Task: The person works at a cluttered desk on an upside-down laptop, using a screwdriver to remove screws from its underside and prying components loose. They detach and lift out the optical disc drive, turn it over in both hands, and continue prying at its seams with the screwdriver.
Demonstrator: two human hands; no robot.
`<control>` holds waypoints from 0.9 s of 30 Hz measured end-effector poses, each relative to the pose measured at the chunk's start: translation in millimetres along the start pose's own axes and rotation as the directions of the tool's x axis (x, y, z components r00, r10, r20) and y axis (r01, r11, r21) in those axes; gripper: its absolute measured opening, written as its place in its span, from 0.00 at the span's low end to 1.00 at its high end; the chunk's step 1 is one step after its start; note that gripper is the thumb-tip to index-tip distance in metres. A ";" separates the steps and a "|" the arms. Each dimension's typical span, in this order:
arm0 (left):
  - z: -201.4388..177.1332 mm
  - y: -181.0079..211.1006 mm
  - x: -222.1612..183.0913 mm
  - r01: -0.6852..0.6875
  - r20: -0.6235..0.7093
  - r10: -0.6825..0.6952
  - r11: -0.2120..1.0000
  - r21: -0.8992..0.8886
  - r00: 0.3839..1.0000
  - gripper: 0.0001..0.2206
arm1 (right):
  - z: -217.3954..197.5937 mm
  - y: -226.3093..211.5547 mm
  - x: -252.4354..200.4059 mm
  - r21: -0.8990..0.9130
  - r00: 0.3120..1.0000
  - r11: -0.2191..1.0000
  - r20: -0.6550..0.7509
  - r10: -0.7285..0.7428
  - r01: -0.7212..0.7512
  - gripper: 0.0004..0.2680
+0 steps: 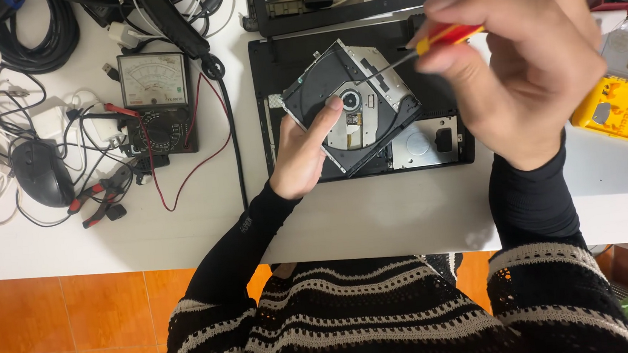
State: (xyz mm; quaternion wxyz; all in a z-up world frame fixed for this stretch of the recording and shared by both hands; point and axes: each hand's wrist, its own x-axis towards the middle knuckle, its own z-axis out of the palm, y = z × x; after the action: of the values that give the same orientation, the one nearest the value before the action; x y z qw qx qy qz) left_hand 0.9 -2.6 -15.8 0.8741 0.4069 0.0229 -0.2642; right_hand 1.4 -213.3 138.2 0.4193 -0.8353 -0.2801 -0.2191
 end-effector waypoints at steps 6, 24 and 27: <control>-0.3 -2.3 0.2 -0.033 0.023 0.033 0.999 -0.022 0.999 0.17 | 2.5 3.3 -2.1 0.003 0.999 1.000 -0.040 0.018 -0.018 0.07; -3.4 -5.7 1.4 -0.005 0.034 0.005 1.000 0.018 0.999 0.16 | -0.7 0.2 -7.5 0.079 0.982 0.982 -0.063 0.179 -0.174 0.10; -4.9 -9.0 2.0 0.002 0.032 -0.002 1.000 0.018 0.999 0.16 | -0.6 0.1 -4.5 0.070 0.989 0.988 -0.046 0.144 -0.140 0.11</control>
State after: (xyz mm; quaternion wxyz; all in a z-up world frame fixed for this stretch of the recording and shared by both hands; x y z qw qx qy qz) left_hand -0.8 -4.7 -25.8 0.8705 0.4104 0.0068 -0.2716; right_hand -2.0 -215.2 135.7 0.4683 -0.8329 -0.2162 -0.2005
